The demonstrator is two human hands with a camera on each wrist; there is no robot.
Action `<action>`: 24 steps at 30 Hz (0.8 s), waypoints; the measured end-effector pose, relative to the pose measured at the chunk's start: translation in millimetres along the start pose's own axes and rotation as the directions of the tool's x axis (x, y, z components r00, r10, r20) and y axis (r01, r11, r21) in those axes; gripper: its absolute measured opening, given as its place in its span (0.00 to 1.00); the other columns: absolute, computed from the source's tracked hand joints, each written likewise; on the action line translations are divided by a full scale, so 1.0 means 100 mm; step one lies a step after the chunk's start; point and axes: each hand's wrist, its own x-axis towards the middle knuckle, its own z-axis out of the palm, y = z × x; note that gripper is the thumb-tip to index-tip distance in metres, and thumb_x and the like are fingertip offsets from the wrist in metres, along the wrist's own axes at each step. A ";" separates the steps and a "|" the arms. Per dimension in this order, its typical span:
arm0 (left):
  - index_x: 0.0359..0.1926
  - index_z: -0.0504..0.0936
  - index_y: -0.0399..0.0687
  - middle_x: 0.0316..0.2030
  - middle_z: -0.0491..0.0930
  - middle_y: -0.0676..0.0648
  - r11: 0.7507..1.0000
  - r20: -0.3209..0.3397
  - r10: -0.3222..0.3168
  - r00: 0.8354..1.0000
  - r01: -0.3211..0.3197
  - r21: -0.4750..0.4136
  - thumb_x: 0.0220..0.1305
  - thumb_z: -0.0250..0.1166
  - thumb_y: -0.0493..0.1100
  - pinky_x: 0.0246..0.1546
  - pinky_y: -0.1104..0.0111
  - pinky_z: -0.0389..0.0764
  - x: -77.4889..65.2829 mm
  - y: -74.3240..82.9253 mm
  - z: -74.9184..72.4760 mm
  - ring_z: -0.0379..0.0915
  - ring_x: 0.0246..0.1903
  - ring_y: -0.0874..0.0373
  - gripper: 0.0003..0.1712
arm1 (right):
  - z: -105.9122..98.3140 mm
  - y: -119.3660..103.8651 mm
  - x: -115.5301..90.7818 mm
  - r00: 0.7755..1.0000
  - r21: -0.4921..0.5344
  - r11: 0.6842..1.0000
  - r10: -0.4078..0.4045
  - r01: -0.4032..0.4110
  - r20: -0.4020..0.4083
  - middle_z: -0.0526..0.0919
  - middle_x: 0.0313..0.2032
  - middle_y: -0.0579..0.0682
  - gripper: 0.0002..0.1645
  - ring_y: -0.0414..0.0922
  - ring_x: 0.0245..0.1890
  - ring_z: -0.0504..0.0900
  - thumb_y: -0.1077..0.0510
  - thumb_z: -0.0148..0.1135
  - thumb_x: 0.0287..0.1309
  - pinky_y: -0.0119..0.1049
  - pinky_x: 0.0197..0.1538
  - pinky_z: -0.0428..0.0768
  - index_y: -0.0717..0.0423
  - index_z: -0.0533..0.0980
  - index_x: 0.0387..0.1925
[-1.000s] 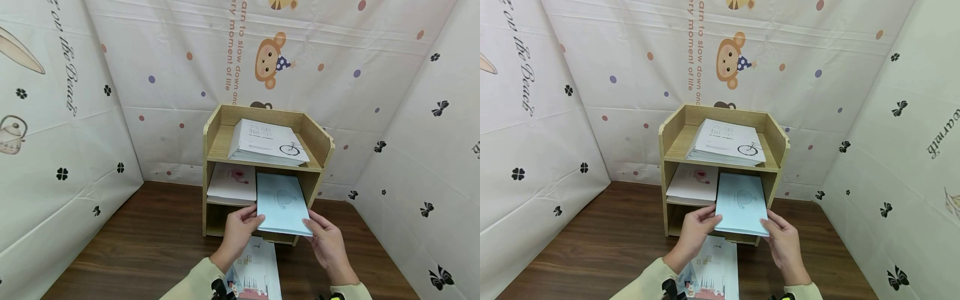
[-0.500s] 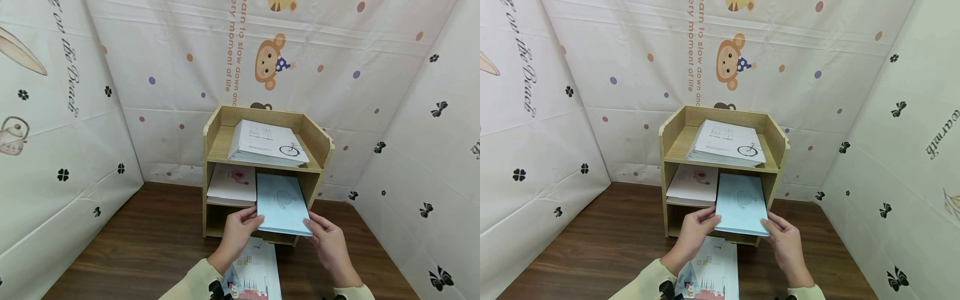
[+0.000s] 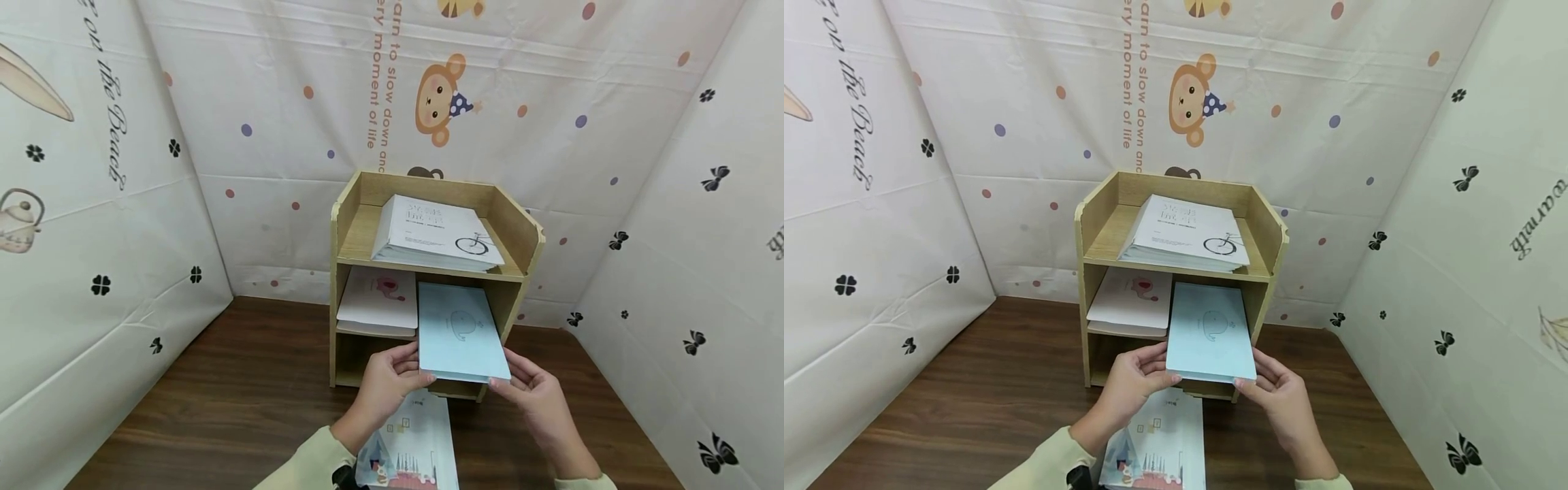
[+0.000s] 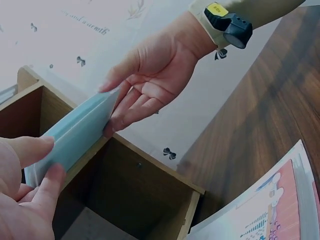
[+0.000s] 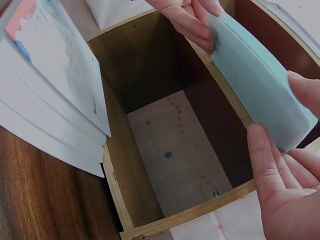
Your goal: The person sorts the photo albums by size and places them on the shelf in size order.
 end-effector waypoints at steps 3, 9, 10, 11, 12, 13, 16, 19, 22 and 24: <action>0.68 0.72 0.30 0.54 0.84 0.34 1.000 -0.003 0.000 1.000 0.000 0.009 0.55 0.78 0.32 0.48 0.70 0.87 0.00 0.00 0.00 0.84 0.54 0.48 0.40 | 0.00 0.02 -0.01 1.000 -0.017 1.000 -0.022 0.022 0.002 0.85 0.50 0.32 0.45 0.35 0.50 0.87 0.70 0.74 0.55 0.30 0.48 0.87 0.70 0.64 0.72; 0.68 0.73 0.31 0.55 0.84 0.34 0.999 -0.011 0.007 1.000 -0.007 0.034 0.56 0.77 0.33 0.48 0.70 0.87 0.03 -0.02 0.01 0.85 0.54 0.48 0.40 | 0.01 0.04 0.00 0.999 -0.025 0.999 -0.048 0.048 -0.016 0.85 0.49 0.31 0.44 0.34 0.51 0.86 0.70 0.74 0.55 0.29 0.48 0.87 0.70 0.65 0.71; 0.68 0.73 0.31 0.55 0.84 0.34 0.999 -0.011 0.012 1.000 -0.011 0.037 0.56 0.77 0.33 0.48 0.70 0.87 0.03 -0.02 0.01 0.84 0.54 0.48 0.39 | 0.01 0.05 0.01 0.999 -0.033 0.998 -0.050 0.049 -0.021 0.85 0.50 0.31 0.43 0.34 0.51 0.86 0.69 0.74 0.56 0.29 0.48 0.87 0.70 0.66 0.71; 0.68 0.73 0.32 0.55 0.84 0.35 0.999 -0.012 0.016 1.000 -0.015 0.040 0.57 0.77 0.33 0.48 0.70 0.87 0.04 -0.03 0.01 0.84 0.54 0.48 0.39 | 0.01 0.05 0.01 0.998 -0.037 0.998 -0.053 0.052 -0.026 0.85 0.50 0.31 0.43 0.34 0.51 0.86 0.69 0.74 0.56 0.29 0.48 0.87 0.69 0.66 0.71; 0.68 0.73 0.32 0.55 0.84 0.35 0.999 -0.013 0.020 1.000 -0.019 0.044 0.57 0.77 0.34 0.48 0.70 0.87 0.05 -0.03 0.01 0.84 0.54 0.48 0.38 | 0.01 0.05 0.02 0.998 -0.041 0.998 -0.056 0.055 -0.028 0.85 0.50 0.32 0.42 0.34 0.51 0.86 0.68 0.74 0.56 0.29 0.48 0.87 0.69 0.67 0.71; 0.68 0.74 0.32 0.55 0.84 0.35 0.999 -0.016 0.022 1.000 -0.021 0.046 0.57 0.77 0.34 0.48 0.71 0.87 0.06 -0.03 0.02 0.84 0.54 0.48 0.38 | 0.01 0.06 0.03 0.998 -0.044 0.997 -0.061 0.060 -0.031 0.85 0.51 0.32 0.42 0.33 0.51 0.86 0.67 0.74 0.57 0.29 0.48 0.87 0.69 0.67 0.71; 0.67 0.74 0.33 0.54 0.84 0.36 0.997 -0.027 0.031 0.999 -0.030 0.064 0.58 0.76 0.35 0.47 0.71 0.87 0.07 -0.04 0.02 0.85 0.53 0.48 0.37 | 0.02 0.06 0.04 0.997 -0.057 0.996 -0.070 0.067 -0.043 0.85 0.50 0.32 0.41 0.33 0.51 0.86 0.66 0.74 0.57 0.28 0.48 0.86 0.69 0.68 0.70; 0.66 0.76 0.34 0.53 0.85 0.38 0.996 -0.044 0.034 0.998 -0.030 0.083 0.58 0.77 0.36 0.47 0.71 0.87 0.10 -0.05 0.03 0.85 0.52 0.50 0.36 | 0.02 0.07 0.06 0.995 -0.057 0.996 -0.077 0.074 -0.062 0.86 0.48 0.31 0.40 0.33 0.49 0.87 0.66 0.74 0.58 0.27 0.48 0.86 0.70 0.69 0.69; 0.65 0.77 0.35 0.51 0.86 0.38 0.994 -0.063 0.040 0.997 -0.033 0.101 0.57 0.77 0.36 0.45 0.71 0.87 0.11 -0.06 0.04 0.86 0.50 0.51 0.35 | 0.02 0.08 0.08 0.993 -0.068 0.995 -0.081 0.076 -0.082 0.87 0.46 0.30 0.38 0.33 0.48 0.87 0.66 0.74 0.58 0.27 0.47 0.86 0.71 0.69 0.68; 0.64 0.78 0.35 0.50 0.87 0.39 0.993 -0.076 0.045 0.996 -0.036 0.114 0.57 0.77 0.36 0.45 0.71 0.87 0.12 -0.07 0.04 0.86 0.48 0.52 0.34 | 0.03 0.09 0.09 0.992 -0.082 0.994 -0.084 0.076 -0.093 0.87 0.45 0.30 0.38 0.33 0.46 0.87 0.65 0.74 0.58 0.26 0.47 0.86 0.71 0.70 0.67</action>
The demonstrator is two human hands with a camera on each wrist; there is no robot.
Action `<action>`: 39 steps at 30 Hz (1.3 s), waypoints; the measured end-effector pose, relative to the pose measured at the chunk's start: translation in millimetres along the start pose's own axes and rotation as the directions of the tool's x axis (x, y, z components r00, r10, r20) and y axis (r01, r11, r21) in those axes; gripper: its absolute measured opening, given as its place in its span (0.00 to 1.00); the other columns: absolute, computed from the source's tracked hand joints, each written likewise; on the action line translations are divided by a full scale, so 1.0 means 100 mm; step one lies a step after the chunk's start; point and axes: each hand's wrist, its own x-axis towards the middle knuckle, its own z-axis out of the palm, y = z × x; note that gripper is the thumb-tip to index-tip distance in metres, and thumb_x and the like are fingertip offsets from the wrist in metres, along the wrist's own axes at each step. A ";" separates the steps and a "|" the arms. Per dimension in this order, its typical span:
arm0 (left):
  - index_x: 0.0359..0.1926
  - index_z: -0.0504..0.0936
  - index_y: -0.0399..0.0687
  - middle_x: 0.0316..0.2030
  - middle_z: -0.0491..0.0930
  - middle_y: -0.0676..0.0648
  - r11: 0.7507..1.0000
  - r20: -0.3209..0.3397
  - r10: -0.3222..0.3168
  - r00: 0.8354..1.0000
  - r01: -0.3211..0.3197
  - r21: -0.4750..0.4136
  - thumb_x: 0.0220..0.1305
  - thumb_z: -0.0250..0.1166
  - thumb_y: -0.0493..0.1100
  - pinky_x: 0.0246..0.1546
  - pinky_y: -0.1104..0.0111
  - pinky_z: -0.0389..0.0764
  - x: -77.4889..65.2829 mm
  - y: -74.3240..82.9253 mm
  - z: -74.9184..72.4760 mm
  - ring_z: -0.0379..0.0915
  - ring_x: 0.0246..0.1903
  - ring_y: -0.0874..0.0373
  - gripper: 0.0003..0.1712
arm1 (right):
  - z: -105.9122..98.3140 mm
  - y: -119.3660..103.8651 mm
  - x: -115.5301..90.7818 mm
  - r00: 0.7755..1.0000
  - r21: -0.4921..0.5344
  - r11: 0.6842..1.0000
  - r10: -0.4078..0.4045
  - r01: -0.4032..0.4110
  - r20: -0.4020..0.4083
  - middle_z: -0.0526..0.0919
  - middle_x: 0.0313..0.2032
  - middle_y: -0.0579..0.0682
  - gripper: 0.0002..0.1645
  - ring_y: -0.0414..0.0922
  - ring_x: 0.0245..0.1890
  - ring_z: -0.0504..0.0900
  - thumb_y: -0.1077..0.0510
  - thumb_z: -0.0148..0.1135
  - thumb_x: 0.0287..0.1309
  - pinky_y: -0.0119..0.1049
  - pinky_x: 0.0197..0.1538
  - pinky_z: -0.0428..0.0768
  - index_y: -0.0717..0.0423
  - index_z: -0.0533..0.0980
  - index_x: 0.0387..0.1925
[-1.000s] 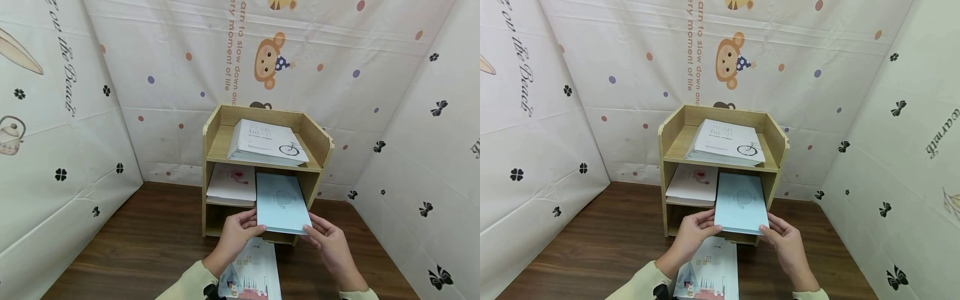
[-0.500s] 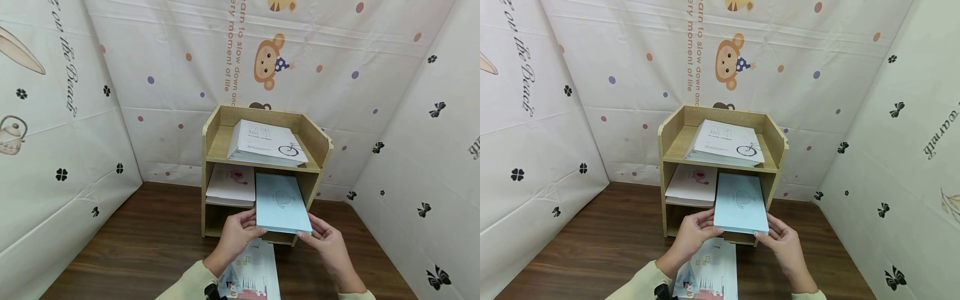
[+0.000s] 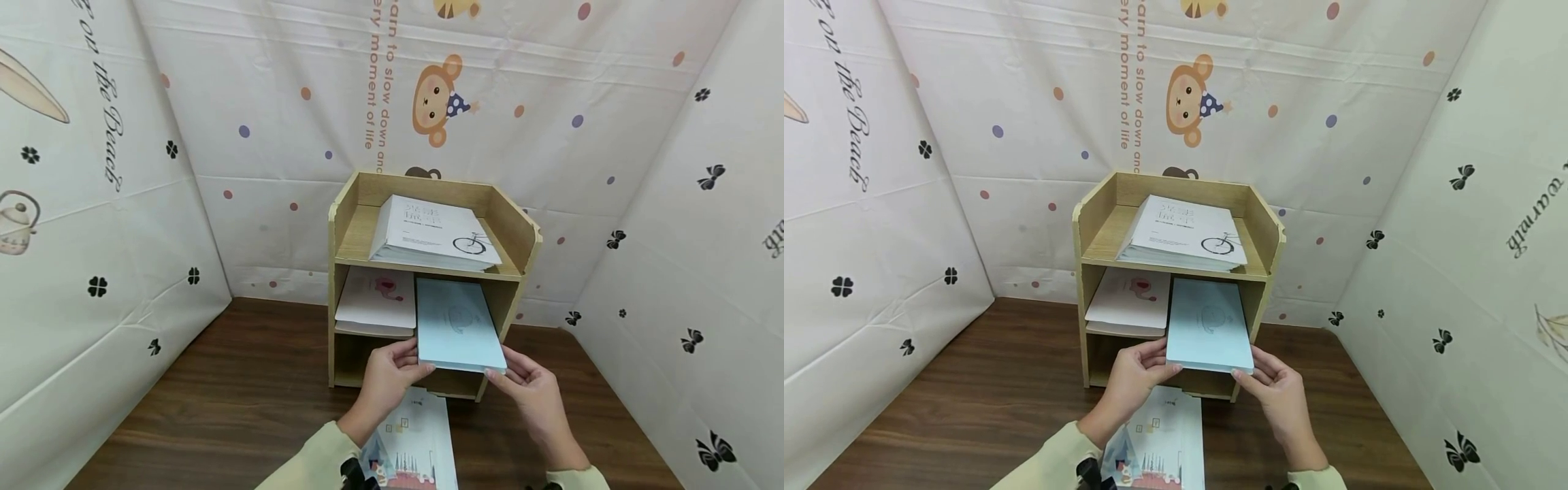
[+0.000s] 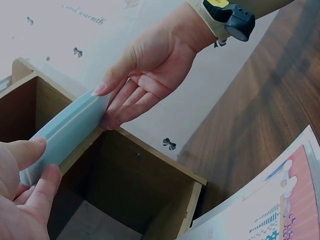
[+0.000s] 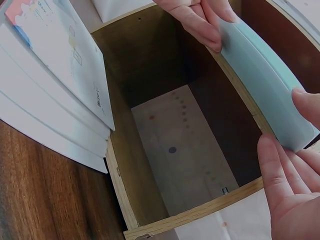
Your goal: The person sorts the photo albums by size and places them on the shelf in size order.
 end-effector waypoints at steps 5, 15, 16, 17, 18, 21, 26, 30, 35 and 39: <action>0.62 0.81 0.35 0.48 0.87 0.39 0.999 -0.032 0.021 0.999 -0.020 0.034 0.57 0.78 0.37 0.44 0.71 0.88 0.02 -0.03 0.01 0.87 0.47 0.52 0.31 | 0.01 0.02 0.02 1.000 -0.023 1.000 0.006 -0.006 -0.030 0.88 0.43 0.31 0.37 0.33 0.44 0.88 0.64 0.76 0.57 0.25 0.46 0.86 0.70 0.73 0.65; 0.59 0.84 0.39 0.45 0.89 0.43 0.991 -0.049 0.057 0.997 -0.051 0.122 0.60 0.76 0.41 0.41 0.71 0.88 0.06 -0.08 0.00 0.88 0.43 0.55 0.27 | 0.01 0.07 0.08 0.997 -0.059 0.998 -0.013 0.008 -0.082 0.88 0.40 0.31 0.34 0.33 0.42 0.88 0.62 0.77 0.55 0.24 0.45 0.86 0.71 0.75 0.62; 0.59 0.84 0.39 0.44 0.89 0.43 0.991 -0.048 0.058 0.997 -0.052 0.125 0.60 0.76 0.41 0.41 0.71 0.88 0.06 -0.09 0.00 0.88 0.43 0.55 0.26 | 0.01 0.07 0.09 0.996 -0.058 0.998 -0.015 0.010 -0.088 0.89 0.40 0.32 0.34 0.34 0.41 0.88 0.62 0.77 0.55 0.24 0.45 0.86 0.71 0.76 0.62; 0.59 0.84 0.39 0.44 0.89 0.43 0.991 -0.047 0.059 0.997 -0.052 0.125 0.61 0.76 0.41 0.41 0.71 0.88 0.06 -0.09 0.00 0.88 0.42 0.56 0.26 | 0.01 0.07 0.09 0.996 -0.060 0.998 -0.015 0.009 -0.093 0.89 0.39 0.32 0.34 0.34 0.41 0.88 0.62 0.77 0.55 0.24 0.45 0.86 0.71 0.76 0.61; 0.59 0.84 0.39 0.44 0.89 0.44 0.990 -0.048 0.060 0.997 -0.053 0.128 0.61 0.75 0.41 0.41 0.71 0.88 0.07 -0.09 0.00 0.88 0.42 0.56 0.26 | 0.01 0.08 0.09 0.995 -0.063 0.998 -0.011 0.005 -0.096 0.89 0.39 0.33 0.33 0.35 0.41 0.88 0.62 0.77 0.55 0.25 0.45 0.86 0.70 0.77 0.61; 0.59 0.84 0.39 0.43 0.89 0.45 0.991 -0.053 0.059 0.997 -0.052 0.122 0.63 0.74 0.41 0.42 0.71 0.88 0.07 -0.11 0.00 0.88 0.41 0.57 0.24 | 0.02 0.07 0.10 0.995 -0.072 0.997 -0.006 -0.002 -0.099 0.90 0.39 0.34 0.33 0.35 0.40 0.89 0.59 0.77 0.56 0.25 0.44 0.86 0.69 0.77 0.60; 0.57 0.85 0.37 0.41 0.89 0.44 0.993 -0.072 0.070 0.995 -0.063 0.095 0.63 0.73 0.40 0.41 0.70 0.88 0.09 -0.12 0.03 0.89 0.38 0.57 0.22 | 0.03 0.07 0.11 0.995 -0.074 0.997 0.001 -0.009 -0.104 0.91 0.40 0.40 0.33 0.38 0.39 0.90 0.56 0.77 0.57 0.26 0.43 0.87 0.68 0.78 0.60; 0.53 0.86 0.36 0.39 0.90 0.42 0.994 -0.105 0.093 0.990 -0.086 0.070 0.63 0.73 0.38 0.39 0.70 0.88 0.12 -0.13 0.05 0.89 0.35 0.56 0.18 | 0.03 0.09 0.14 0.993 -0.065 0.998 -0.005 -0.003 -0.121 0.91 0.39 0.41 0.30 0.44 0.39 0.92 0.55 0.77 0.57 0.29 0.43 0.88 0.67 0.80 0.58; 0.48 0.88 0.35 0.38 0.89 0.37 0.992 -0.161 0.128 0.979 -0.125 0.031 0.63 0.73 0.36 0.36 0.71 0.88 0.15 -0.15 0.09 0.90 0.34 0.51 0.13 | 0.05 0.13 0.18 0.989 -0.031 0.999 -0.023 0.018 -0.146 0.91 0.38 0.41 0.27 0.46 0.39 0.92 0.56 0.76 0.57 0.33 0.43 0.89 0.68 0.81 0.54; 0.47 0.89 0.36 0.36 0.89 0.39 0.990 -0.192 0.142 0.971 -0.138 0.035 0.63 0.73 0.36 0.35 0.71 0.88 0.15 -0.16 0.12 0.90 0.33 0.51 0.12 | 0.08 0.17 0.20 0.982 0.000 0.999 -0.042 0.042 -0.182 0.92 0.35 0.42 0.24 0.44 0.35 0.92 0.57 0.76 0.58 0.35 0.42 0.89 0.69 0.82 0.52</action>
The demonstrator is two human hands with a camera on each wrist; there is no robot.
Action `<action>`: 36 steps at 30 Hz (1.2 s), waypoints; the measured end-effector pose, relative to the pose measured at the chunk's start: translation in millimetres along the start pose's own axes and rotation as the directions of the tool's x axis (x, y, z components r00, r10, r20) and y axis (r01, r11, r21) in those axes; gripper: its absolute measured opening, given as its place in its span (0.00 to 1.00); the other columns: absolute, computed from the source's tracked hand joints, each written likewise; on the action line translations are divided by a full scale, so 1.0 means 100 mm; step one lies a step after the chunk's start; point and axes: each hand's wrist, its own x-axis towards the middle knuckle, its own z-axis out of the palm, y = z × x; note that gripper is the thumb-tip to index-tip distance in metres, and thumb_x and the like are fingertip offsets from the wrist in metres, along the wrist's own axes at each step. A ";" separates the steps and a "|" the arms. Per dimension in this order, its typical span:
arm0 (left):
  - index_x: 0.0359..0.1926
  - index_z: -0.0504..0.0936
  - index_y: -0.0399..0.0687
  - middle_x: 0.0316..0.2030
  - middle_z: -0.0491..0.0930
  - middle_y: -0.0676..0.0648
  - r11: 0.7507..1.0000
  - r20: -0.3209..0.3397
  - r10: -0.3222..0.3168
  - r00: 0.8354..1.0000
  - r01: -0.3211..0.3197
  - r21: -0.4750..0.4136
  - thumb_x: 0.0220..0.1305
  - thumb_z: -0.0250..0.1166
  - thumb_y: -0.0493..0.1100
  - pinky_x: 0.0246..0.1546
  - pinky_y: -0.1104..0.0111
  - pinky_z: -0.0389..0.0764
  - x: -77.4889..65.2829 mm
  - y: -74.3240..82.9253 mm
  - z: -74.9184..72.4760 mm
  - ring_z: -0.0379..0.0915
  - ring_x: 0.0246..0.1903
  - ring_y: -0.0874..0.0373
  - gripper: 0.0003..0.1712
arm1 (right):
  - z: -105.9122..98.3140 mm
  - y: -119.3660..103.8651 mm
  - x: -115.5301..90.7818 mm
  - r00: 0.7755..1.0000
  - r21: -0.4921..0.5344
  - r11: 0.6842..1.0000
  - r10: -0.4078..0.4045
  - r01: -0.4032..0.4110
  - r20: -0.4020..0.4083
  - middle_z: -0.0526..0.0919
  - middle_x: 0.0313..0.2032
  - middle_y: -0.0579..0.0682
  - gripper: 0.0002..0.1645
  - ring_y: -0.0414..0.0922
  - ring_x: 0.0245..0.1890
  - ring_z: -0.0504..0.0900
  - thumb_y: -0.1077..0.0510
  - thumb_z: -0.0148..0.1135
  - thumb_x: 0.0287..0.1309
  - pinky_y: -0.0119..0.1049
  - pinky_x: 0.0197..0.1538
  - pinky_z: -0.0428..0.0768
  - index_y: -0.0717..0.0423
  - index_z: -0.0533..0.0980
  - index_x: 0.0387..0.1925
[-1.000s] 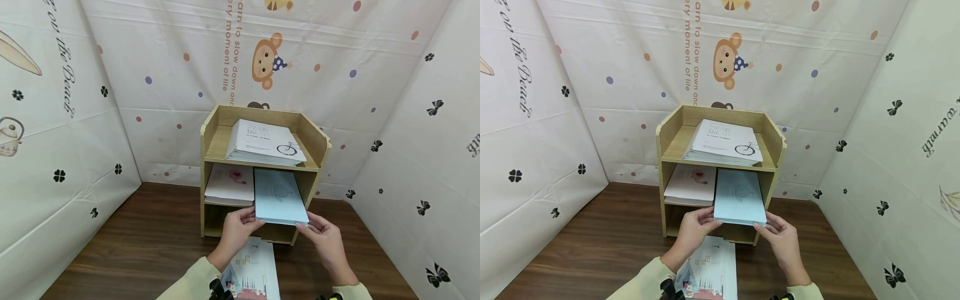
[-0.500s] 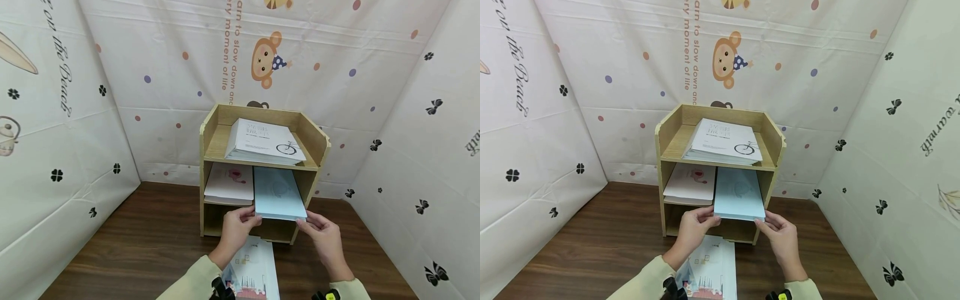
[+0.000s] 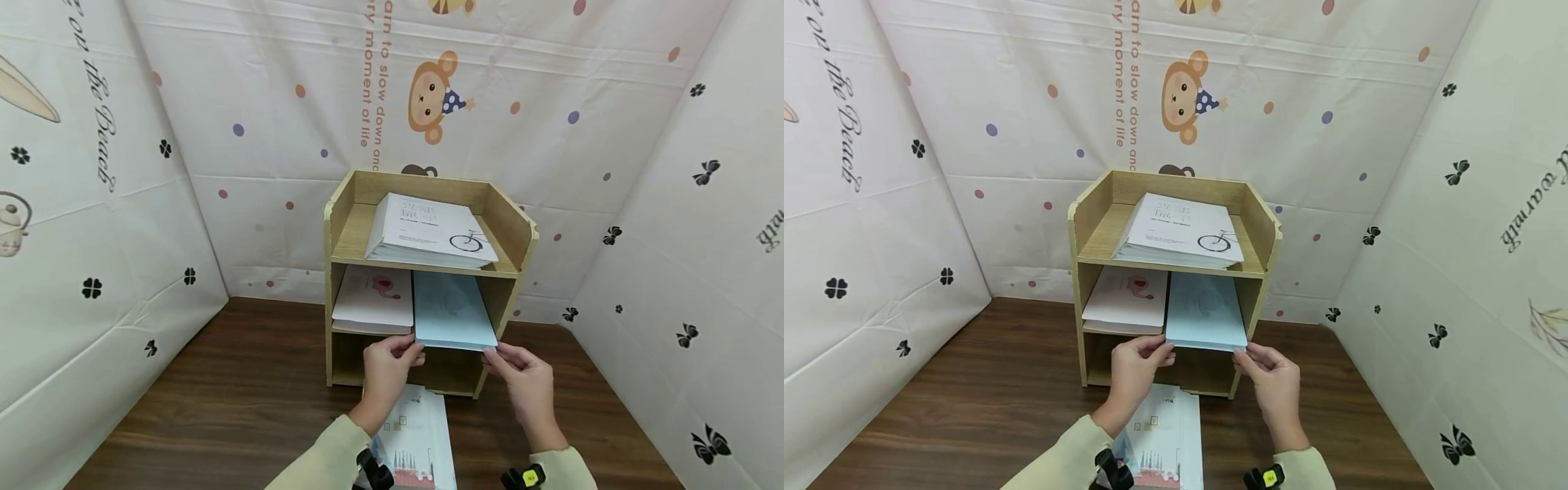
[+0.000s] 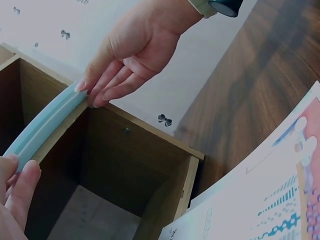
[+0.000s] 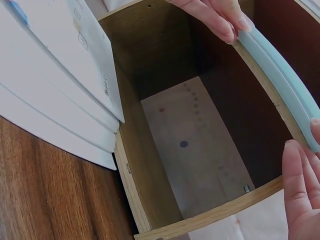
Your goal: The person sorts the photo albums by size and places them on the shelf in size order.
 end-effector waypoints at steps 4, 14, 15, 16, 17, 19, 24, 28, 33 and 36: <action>0.47 0.89 0.37 0.36 0.89 0.39 1.000 -0.020 0.005 1.000 -0.005 0.013 0.64 0.72 0.37 0.35 0.72 0.88 0.01 -0.01 0.02 0.89 0.32 0.55 0.12 | 0.04 -0.01 0.01 0.999 0.052 0.998 -0.020 0.021 -0.031 0.92 0.34 0.45 0.22 0.42 0.33 0.91 0.60 0.75 0.58 0.37 0.41 0.90 0.72 0.82 0.49; 0.44 0.90 0.37 0.38 0.89 0.37 0.999 -0.066 0.054 0.996 -0.054 0.002 0.63 0.72 0.35 0.34 0.72 0.88 0.05 -0.06 0.07 0.90 0.32 0.49 0.09 | 0.10 0.00 0.04 0.995 0.119 0.991 -0.054 0.064 -0.087 0.92 0.31 0.48 0.18 0.42 0.28 0.91 0.64 0.75 0.57 0.37 0.37 0.89 0.75 0.82 0.44; 0.43 0.90 0.38 0.37 0.89 0.38 0.998 -0.073 0.061 0.995 -0.062 0.001 0.63 0.72 0.35 0.33 0.72 0.88 0.05 -0.07 0.08 0.90 0.32 0.49 0.08 | 0.11 0.01 0.04 0.994 0.124 0.990 -0.054 0.066 -0.094 0.92 0.31 0.48 0.17 0.42 0.28 0.90 0.65 0.75 0.57 0.37 0.37 0.89 0.75 0.82 0.43; 0.43 0.90 0.38 0.37 0.89 0.39 0.998 -0.080 0.069 0.994 -0.069 0.001 0.63 0.72 0.35 0.33 0.72 0.88 0.05 -0.07 0.08 0.90 0.32 0.49 0.08 | 0.12 0.01 0.05 0.993 0.123 0.990 -0.058 0.070 -0.101 0.92 0.31 0.48 0.17 0.42 0.28 0.90 0.65 0.75 0.56 0.37 0.36 0.89 0.75 0.82 0.43; 0.43 0.90 0.38 0.36 0.89 0.39 0.997 -0.087 0.078 0.993 -0.078 0.001 0.63 0.72 0.35 0.33 0.72 0.88 0.05 -0.08 0.09 0.90 0.31 0.49 0.08 | 0.13 0.01 0.05 0.992 0.126 0.989 -0.059 0.073 -0.107 0.92 0.31 0.49 0.17 0.42 0.27 0.90 0.65 0.75 0.56 0.36 0.36 0.89 0.75 0.82 0.42; 0.42 0.91 0.38 0.36 0.89 0.39 0.995 -0.100 0.098 0.990 -0.098 0.006 0.63 0.73 0.35 0.32 0.72 0.88 0.06 -0.10 0.09 0.89 0.31 0.49 0.07 | 0.14 0.01 0.05 0.991 0.130 0.988 -0.062 0.077 -0.120 0.91 0.30 0.49 0.17 0.41 0.26 0.90 0.65 0.76 0.55 0.36 0.35 0.89 0.75 0.82 0.41; 0.42 0.90 0.38 0.36 0.89 0.37 0.990 -0.114 0.141 0.983 -0.140 0.016 0.63 0.73 0.35 0.31 0.71 0.88 0.06 -0.10 0.10 0.89 0.29 0.49 0.07 | 0.17 0.00 0.06 0.988 0.123 0.989 -0.065 0.083 -0.142 0.91 0.29 0.47 0.17 0.41 0.25 0.90 0.64 0.77 0.54 0.36 0.34 0.89 0.74 0.83 0.40; 0.41 0.91 0.39 0.35 0.90 0.40 0.991 -0.118 0.134 0.984 -0.134 0.008 0.63 0.73 0.36 0.32 0.70 0.88 0.05 -0.10 0.10 0.89 0.30 0.48 0.07 | 0.17 0.01 0.05 0.988 0.109 0.990 -0.069 0.085 -0.138 0.91 0.29 0.47 0.18 0.41 0.26 0.90 0.63 0.77 0.54 0.36 0.34 0.89 0.73 0.83 0.41; 0.42 0.91 0.40 0.35 0.90 0.40 0.991 -0.101 0.135 0.986 -0.137 -0.007 0.63 0.73 0.36 0.32 0.70 0.88 0.02 -0.10 0.06 0.89 0.31 0.42 0.07 | 0.15 0.03 0.02 0.988 0.063 0.996 -0.061 0.071 -0.140 0.91 0.31 0.46 0.18 0.41 0.28 0.90 0.60 0.77 0.56 0.34 0.36 0.89 0.69 0.84 0.43; 0.44 0.90 0.40 0.36 0.90 0.39 0.990 -0.079 0.141 0.987 -0.142 -0.008 0.63 0.73 0.36 0.33 0.71 0.88 0.00 -0.10 0.02 0.89 0.31 0.45 0.08 | 0.15 0.02 -0.02 0.987 0.050 0.997 -0.052 0.060 -0.149 0.91 0.31 0.45 0.18 0.42 0.29 0.91 0.59 0.77 0.56 0.34 0.37 0.89 0.68 0.84 0.44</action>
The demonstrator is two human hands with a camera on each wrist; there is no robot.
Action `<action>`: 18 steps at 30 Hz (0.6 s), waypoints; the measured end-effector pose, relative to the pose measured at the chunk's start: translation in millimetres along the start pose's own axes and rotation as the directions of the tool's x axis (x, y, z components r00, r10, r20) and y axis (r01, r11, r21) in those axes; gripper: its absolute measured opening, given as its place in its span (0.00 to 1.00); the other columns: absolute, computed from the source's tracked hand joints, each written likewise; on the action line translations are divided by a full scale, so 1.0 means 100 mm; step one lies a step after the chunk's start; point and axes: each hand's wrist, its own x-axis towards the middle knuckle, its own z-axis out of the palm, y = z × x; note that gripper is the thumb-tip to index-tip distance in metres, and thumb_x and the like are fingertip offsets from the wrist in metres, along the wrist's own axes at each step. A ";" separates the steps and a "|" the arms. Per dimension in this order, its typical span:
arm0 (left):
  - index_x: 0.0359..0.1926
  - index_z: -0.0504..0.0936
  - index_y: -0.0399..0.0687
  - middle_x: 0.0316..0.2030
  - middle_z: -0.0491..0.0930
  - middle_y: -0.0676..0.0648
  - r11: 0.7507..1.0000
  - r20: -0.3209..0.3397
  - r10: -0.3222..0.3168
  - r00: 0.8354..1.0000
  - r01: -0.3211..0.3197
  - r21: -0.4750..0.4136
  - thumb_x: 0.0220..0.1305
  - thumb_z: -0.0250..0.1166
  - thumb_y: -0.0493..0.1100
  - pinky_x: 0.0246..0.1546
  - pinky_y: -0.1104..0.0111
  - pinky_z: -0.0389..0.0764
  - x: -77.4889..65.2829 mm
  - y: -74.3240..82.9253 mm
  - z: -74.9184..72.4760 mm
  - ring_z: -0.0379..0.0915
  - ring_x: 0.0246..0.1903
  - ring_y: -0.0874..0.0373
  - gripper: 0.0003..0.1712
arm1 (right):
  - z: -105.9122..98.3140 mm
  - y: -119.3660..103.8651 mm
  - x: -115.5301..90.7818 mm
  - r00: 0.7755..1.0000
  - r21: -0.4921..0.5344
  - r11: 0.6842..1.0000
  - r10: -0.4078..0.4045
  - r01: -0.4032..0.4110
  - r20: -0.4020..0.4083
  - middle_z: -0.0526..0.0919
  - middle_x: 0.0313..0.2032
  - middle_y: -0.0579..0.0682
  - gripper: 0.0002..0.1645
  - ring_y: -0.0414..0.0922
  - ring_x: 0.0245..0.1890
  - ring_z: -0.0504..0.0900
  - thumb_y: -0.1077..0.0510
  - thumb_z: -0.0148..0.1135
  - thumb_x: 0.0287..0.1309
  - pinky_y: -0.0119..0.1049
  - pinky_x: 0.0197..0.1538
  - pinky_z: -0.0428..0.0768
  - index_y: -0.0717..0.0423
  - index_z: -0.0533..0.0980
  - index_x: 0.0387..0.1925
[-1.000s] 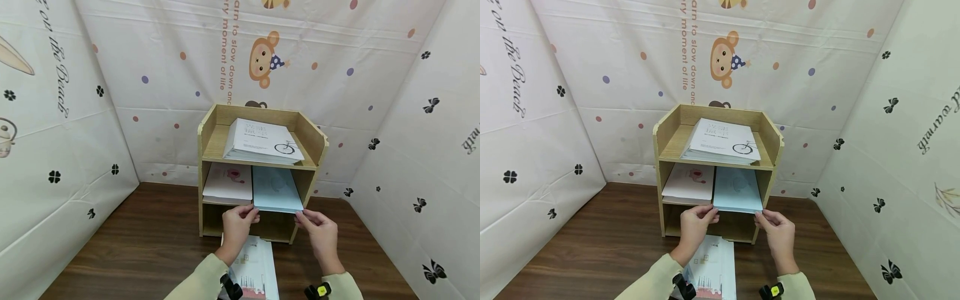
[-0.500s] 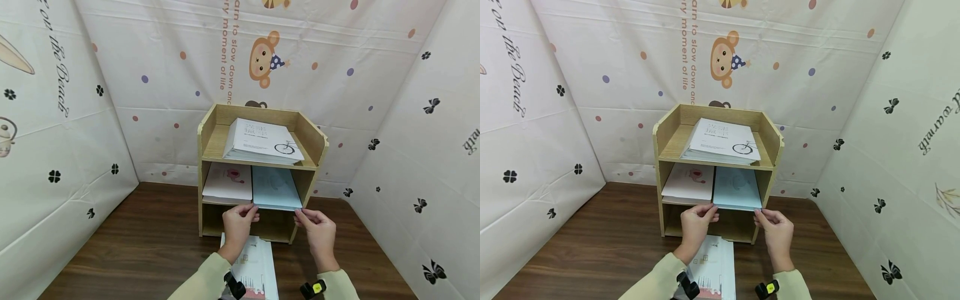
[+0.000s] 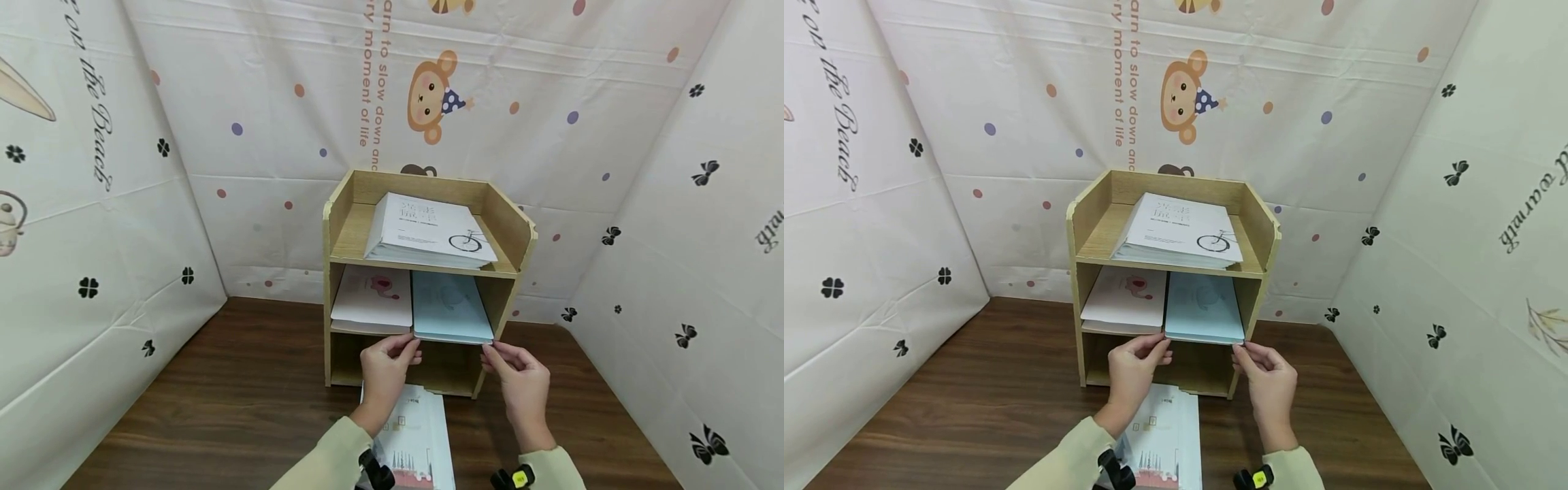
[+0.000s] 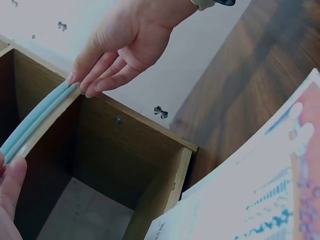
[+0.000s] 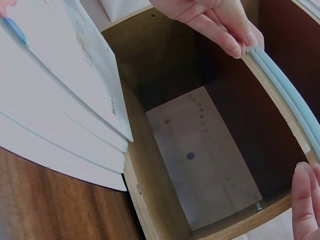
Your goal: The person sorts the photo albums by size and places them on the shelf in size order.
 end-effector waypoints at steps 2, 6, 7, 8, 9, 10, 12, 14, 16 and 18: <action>0.45 0.90 0.41 0.37 0.90 0.39 1.000 0.017 -0.004 1.000 0.004 0.004 0.63 0.73 0.37 0.34 0.71 0.88 -0.02 0.01 -0.03 0.89 0.31 0.49 0.09 | 0.00 -0.01 -0.03 1.000 -0.003 1.000 0.008 -0.008 -0.001 0.91 0.31 0.46 0.19 0.42 0.29 0.91 0.58 0.77 0.56 0.34 0.36 0.89 0.68 0.84 0.45; 0.47 0.90 0.44 0.37 0.90 0.41 1.000 0.055 -0.023 0.998 0.022 0.011 0.63 0.73 0.39 0.35 0.70 0.89 -0.04 0.02 -0.12 0.89 0.32 0.51 0.11 | -0.02 -0.04 -0.09 0.999 -0.009 0.999 0.035 -0.035 0.029 0.91 0.31 0.49 0.22 0.42 0.28 0.90 0.58 0.78 0.55 0.33 0.36 0.89 0.70 0.84 0.46; 0.47 0.90 0.45 0.37 0.90 0.41 1.000 0.066 -0.028 0.997 0.028 0.012 0.63 0.73 0.39 0.36 0.70 0.89 -0.05 0.03 -0.14 0.89 0.33 0.50 0.11 | -0.02 -0.05 -0.11 0.998 -0.012 0.999 0.047 -0.047 0.041 0.91 0.31 0.49 0.22 0.43 0.29 0.91 0.57 0.78 0.55 0.33 0.36 0.89 0.70 0.83 0.46; 0.47 0.90 0.45 0.38 0.90 0.41 0.999 0.077 -0.033 0.997 0.032 0.013 0.63 0.73 0.38 0.36 0.70 0.89 -0.06 0.03 -0.17 0.89 0.34 0.48 0.11 | -0.03 -0.05 -0.12 0.997 -0.022 0.998 0.060 -0.058 0.055 0.92 0.32 0.49 0.23 0.43 0.30 0.91 0.57 0.78 0.56 0.32 0.37 0.89 0.70 0.83 0.47; 0.47 0.89 0.44 0.38 0.90 0.41 0.999 0.090 -0.037 0.995 0.036 0.013 0.63 0.73 0.38 0.36 0.71 0.89 -0.06 0.03 -0.20 0.89 0.34 0.46 0.12 | -0.03 -0.06 -0.14 0.995 -0.033 0.997 0.075 -0.072 0.069 0.92 0.33 0.48 0.24 0.43 0.30 0.91 0.56 0.78 0.56 0.31 0.37 0.89 0.70 0.83 0.47; 0.47 0.89 0.44 0.38 0.90 0.41 0.999 0.102 -0.044 0.994 0.042 0.021 0.63 0.73 0.38 0.37 0.71 0.89 -0.07 0.04 -0.22 0.89 0.35 0.45 0.12 | -0.03 -0.06 -0.16 0.992 -0.043 0.995 0.090 -0.087 0.084 0.92 0.33 0.48 0.24 0.43 0.32 0.91 0.56 0.78 0.56 0.31 0.38 0.89 0.69 0.83 0.48; 0.48 0.89 0.45 0.40 0.90 0.42 0.998 0.125 -0.053 0.991 0.048 0.047 0.63 0.73 0.38 0.38 0.72 0.88 -0.09 0.05 -0.27 0.89 0.36 0.45 0.12 | -0.04 -0.07 -0.19 0.986 -0.070 0.991 0.119 -0.111 0.118 0.92 0.35 0.45 0.26 0.44 0.34 0.91 0.54 0.77 0.56 0.30 0.40 0.88 0.68 0.82 0.50; 0.49 0.88 0.46 0.40 0.90 0.44 0.995 0.147 -0.061 0.987 0.049 0.083 0.63 0.74 0.38 0.39 0.73 0.88 -0.11 0.06 -0.32 0.89 0.36 0.47 0.13 | -0.05 -0.08 -0.22 0.978 -0.087 0.987 0.148 -0.136 0.147 0.92 0.37 0.44 0.26 0.43 0.36 0.91 0.54 0.77 0.57 0.30 0.42 0.88 0.68 0.82 0.52; 0.49 0.88 0.48 0.41 0.89 0.46 0.991 0.166 -0.062 0.984 0.041 0.127 0.63 0.74 0.40 0.40 0.74 0.88 -0.14 0.08 -0.36 0.88 0.37 0.52 0.13 | -0.06 -0.08 -0.24 0.968 -0.090 0.983 0.175 -0.161 0.179 0.92 0.40 0.45 0.27 0.42 0.38 0.91 0.55 0.77 0.58 0.31 0.44 0.88 0.68 0.82 0.53; 0.50 0.88 0.49 0.41 0.89 0.48 0.984 0.182 -0.054 0.982 0.022 0.176 0.63 0.74 0.43 0.41 0.75 0.87 -0.16 0.08 -0.41 0.87 0.38 0.56 0.14 | -0.07 -0.08 -0.27 0.956 -0.091 0.977 0.208 -0.193 0.208 0.91 0.43 0.47 0.28 0.41 0.40 0.91 0.56 0.76 0.58 0.32 0.46 0.88 0.68 0.80 0.56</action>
